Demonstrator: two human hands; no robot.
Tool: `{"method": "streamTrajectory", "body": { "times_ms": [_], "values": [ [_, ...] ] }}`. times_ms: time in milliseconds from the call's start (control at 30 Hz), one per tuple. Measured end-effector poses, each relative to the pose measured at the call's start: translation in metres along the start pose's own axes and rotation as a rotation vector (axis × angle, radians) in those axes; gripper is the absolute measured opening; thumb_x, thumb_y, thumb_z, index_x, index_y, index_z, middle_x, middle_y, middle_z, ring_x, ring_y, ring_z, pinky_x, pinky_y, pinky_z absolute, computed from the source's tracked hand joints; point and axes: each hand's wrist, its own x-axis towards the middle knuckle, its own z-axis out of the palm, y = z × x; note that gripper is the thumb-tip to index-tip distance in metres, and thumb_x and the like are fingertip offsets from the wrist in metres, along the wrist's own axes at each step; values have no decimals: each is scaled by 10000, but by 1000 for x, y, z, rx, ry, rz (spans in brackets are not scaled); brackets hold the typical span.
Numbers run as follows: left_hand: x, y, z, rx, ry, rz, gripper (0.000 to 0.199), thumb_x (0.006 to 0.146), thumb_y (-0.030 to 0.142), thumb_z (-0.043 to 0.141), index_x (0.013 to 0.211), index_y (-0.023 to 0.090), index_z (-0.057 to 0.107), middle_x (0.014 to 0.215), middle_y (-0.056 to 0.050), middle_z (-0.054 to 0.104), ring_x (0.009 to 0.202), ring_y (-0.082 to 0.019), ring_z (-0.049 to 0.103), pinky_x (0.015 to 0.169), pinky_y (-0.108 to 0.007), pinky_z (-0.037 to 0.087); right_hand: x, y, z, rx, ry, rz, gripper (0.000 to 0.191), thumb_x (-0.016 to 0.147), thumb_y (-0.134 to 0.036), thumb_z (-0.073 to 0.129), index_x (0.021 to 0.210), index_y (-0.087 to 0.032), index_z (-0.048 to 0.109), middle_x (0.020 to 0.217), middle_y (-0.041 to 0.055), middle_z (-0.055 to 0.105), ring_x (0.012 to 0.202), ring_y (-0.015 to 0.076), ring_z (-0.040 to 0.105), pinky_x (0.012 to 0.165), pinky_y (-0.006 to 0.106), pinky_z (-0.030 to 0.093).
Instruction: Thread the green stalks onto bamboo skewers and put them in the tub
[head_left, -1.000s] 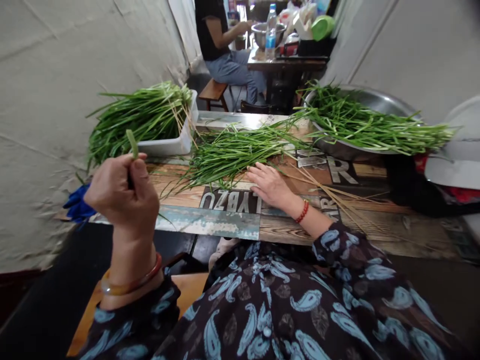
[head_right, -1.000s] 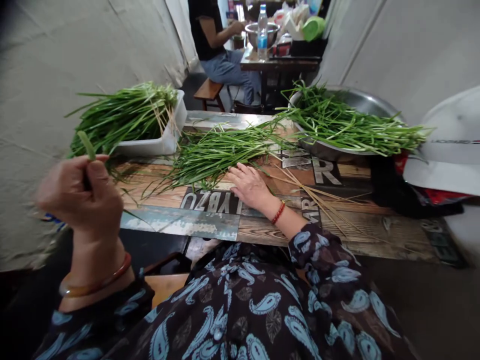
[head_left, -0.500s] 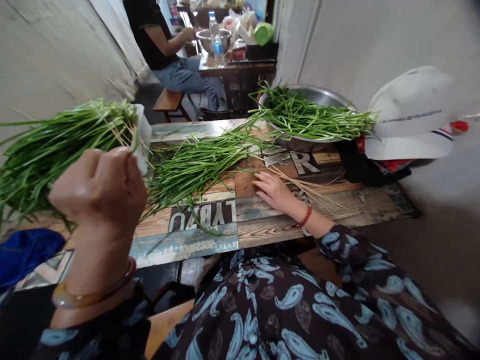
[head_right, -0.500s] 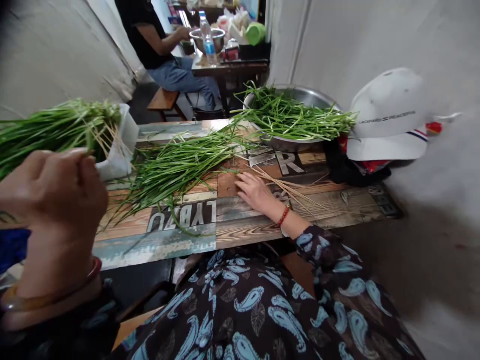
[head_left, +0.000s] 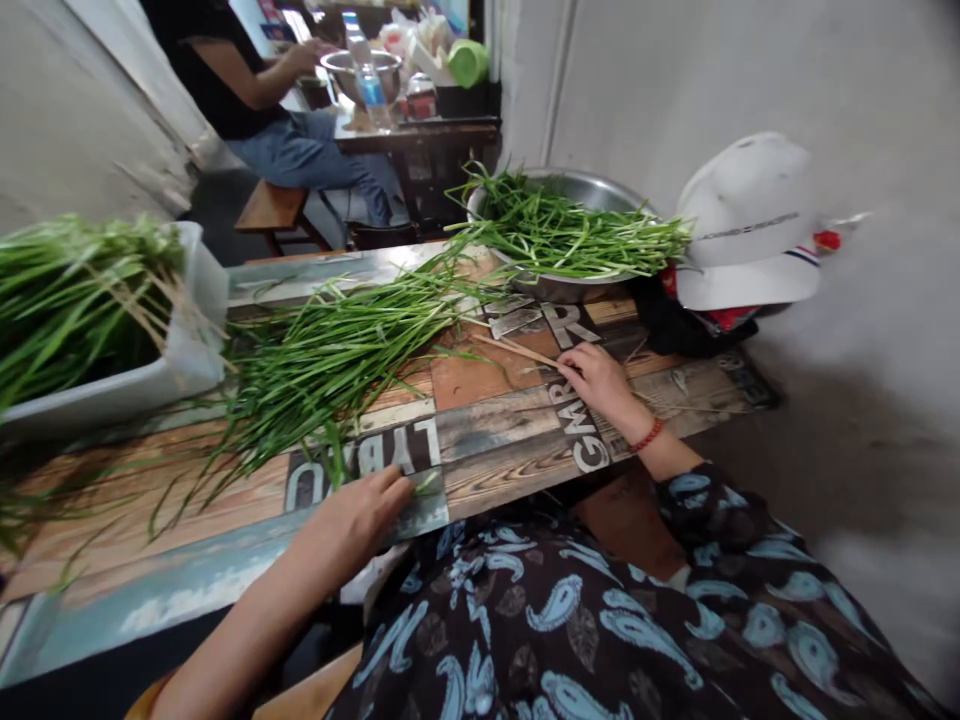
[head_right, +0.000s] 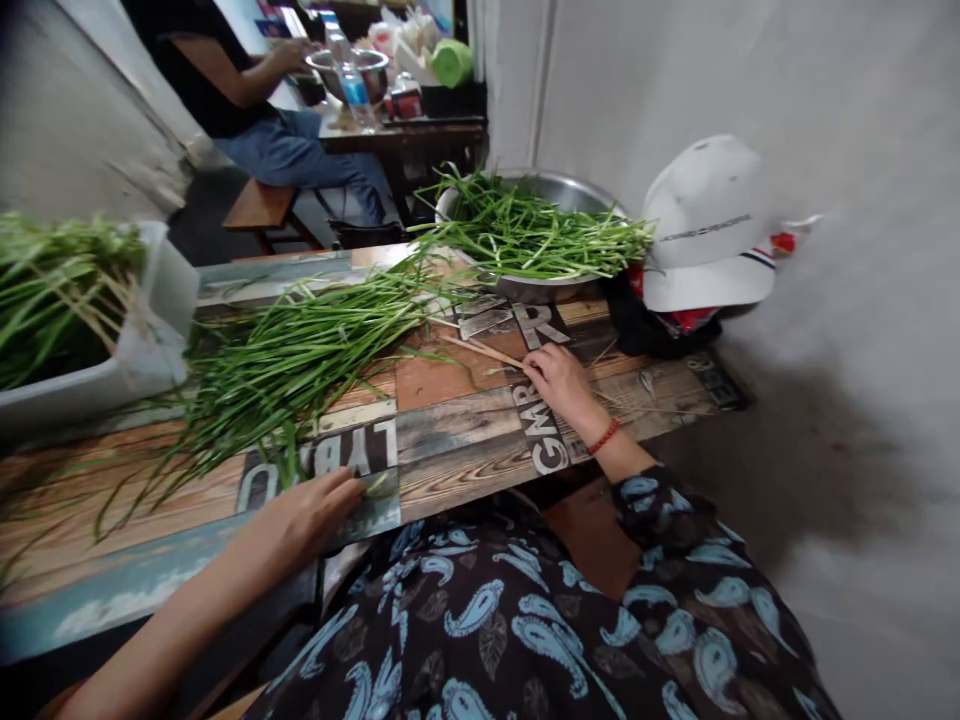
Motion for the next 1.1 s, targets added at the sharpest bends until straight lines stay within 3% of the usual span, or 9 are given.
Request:
{"method": "streamTrajectory", "body": {
  "times_ms": [200,300,367,467,567,700,867,933,1100],
  "values": [
    [25,-53,-9,234,132,-249,236,895,178,371,747,211,553,767,-61,572,669,-210,514,601,-297,345,36,2,-6,-73,67,53,251,960,-215,483,1050,-190,715,1084,124,672,1046,282,579,932,424,444],
    [22,-79,-18,280,195,-327,229,915,192,364,837,208,579,851,-62,580,710,-203,526,631,-288,354,24,19,-26,19,104,-19,268,966,-217,465,1084,-199,705,1074,107,684,1034,264,606,933,411,467],
    [15,-87,-21,186,293,-331,217,940,240,371,892,220,581,907,-51,591,767,-194,558,677,-278,401,6,28,-40,97,25,-91,241,958,-237,492,1052,-217,713,1040,85,700,1009,251,630,918,403,488],
    [8,-78,-26,-5,480,-272,168,949,291,424,922,242,582,956,-23,612,873,-178,596,784,-270,459,-24,30,-48,143,-135,-172,235,940,-254,534,1104,-229,702,1090,77,707,1030,250,643,920,418,499],
    [13,-53,-33,-144,595,-191,131,949,275,465,911,244,586,927,2,627,862,-150,607,791,-259,476,-41,25,-45,106,-124,-164,294,939,-263,536,1202,-220,659,1224,108,653,1130,273,606,967,454,477],
    [27,-19,-34,-290,633,-84,158,949,239,473,859,201,597,904,-22,628,832,-135,605,750,-243,475,-54,40,-47,-46,-15,-43,285,918,-323,575,1161,-200,658,1163,140,644,1077,304,595,916,470,480],
    [33,-4,-13,-397,605,-70,208,959,223,453,820,178,601,851,-41,626,842,-146,603,770,-251,471,-71,78,-59,-70,-97,6,202,934,-349,532,828,-215,639,853,77,640,863,256,596,799,406,470],
    [32,-1,-3,-422,606,-90,203,963,228,450,848,173,608,805,-35,611,795,-144,592,734,-251,464,-72,73,-59,-71,-131,-35,203,946,-326,506,811,-216,611,834,73,629,844,248,578,783,391,455],
    [32,4,7,-472,623,-100,209,964,226,451,845,169,613,770,-32,603,757,-141,581,718,-254,456,-52,24,-43,-53,-209,-237,176,983,-264,451,888,-207,588,945,93,646,907,242,568,827,382,431]
  ]
}}
